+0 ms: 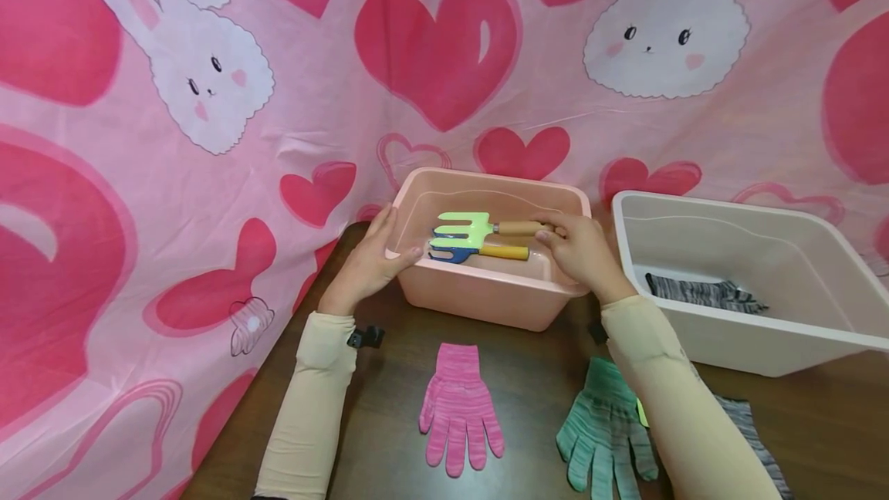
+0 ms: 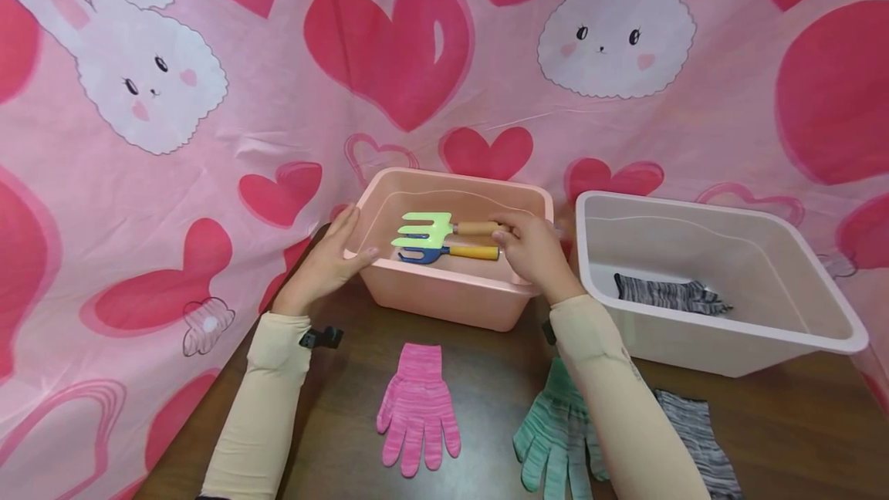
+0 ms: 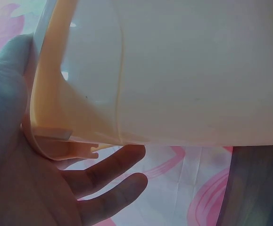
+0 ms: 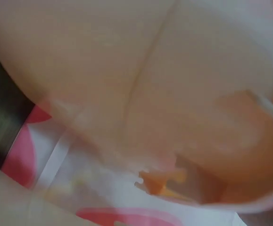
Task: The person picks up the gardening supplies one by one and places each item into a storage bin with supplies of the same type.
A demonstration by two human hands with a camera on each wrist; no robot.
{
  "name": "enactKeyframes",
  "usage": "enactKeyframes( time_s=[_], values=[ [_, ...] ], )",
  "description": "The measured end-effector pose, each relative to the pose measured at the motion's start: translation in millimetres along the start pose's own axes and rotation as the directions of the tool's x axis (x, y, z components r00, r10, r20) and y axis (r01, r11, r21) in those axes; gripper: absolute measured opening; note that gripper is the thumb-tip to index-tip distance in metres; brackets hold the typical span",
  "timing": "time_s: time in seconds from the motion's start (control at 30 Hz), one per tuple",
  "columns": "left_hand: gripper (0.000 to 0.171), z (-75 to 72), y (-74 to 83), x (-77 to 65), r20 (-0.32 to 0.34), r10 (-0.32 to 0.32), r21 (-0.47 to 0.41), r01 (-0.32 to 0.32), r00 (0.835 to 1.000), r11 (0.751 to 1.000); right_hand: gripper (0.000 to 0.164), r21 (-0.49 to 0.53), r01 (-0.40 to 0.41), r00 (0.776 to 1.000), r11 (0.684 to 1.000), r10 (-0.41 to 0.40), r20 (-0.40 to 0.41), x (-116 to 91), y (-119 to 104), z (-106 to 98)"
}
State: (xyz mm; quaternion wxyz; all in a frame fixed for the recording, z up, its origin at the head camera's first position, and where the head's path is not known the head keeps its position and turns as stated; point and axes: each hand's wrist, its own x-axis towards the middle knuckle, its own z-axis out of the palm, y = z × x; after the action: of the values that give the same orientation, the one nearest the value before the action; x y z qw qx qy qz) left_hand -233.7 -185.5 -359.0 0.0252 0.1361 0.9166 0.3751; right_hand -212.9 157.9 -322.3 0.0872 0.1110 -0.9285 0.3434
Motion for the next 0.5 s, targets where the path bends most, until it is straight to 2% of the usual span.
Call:
enactKeyframes(
  time_s=[0.2, 0.33, 0.5],
  values=[
    [0.104, 0.8, -0.7, 0.3, 0.006, 0.007, 0.001, -0.007, 1.0, 1.0, 0.03, 0.058, 0.0, 1.0, 0.998, -0.001, 0.011, 14.9, 6.0, 5.4],
    [0.103, 0.0, -0.1, 1.1, -0.004, 0.025, -0.008, -0.025, 1.0, 1.0, 0.031, 0.073, -0.022, 0.999, 0.997, 0.02, 0.025, 18.6, 10.9, 8.3],
    [0.101, 0.6, -0.4, 1.2, -0.017, 0.03, -0.01, -0.03, 0.999, 0.999, 0.029, 0.091, -0.01, 1.0, 0.996, 0.008, 0.03, 20.2, 13.9, 11.1]
  ],
)
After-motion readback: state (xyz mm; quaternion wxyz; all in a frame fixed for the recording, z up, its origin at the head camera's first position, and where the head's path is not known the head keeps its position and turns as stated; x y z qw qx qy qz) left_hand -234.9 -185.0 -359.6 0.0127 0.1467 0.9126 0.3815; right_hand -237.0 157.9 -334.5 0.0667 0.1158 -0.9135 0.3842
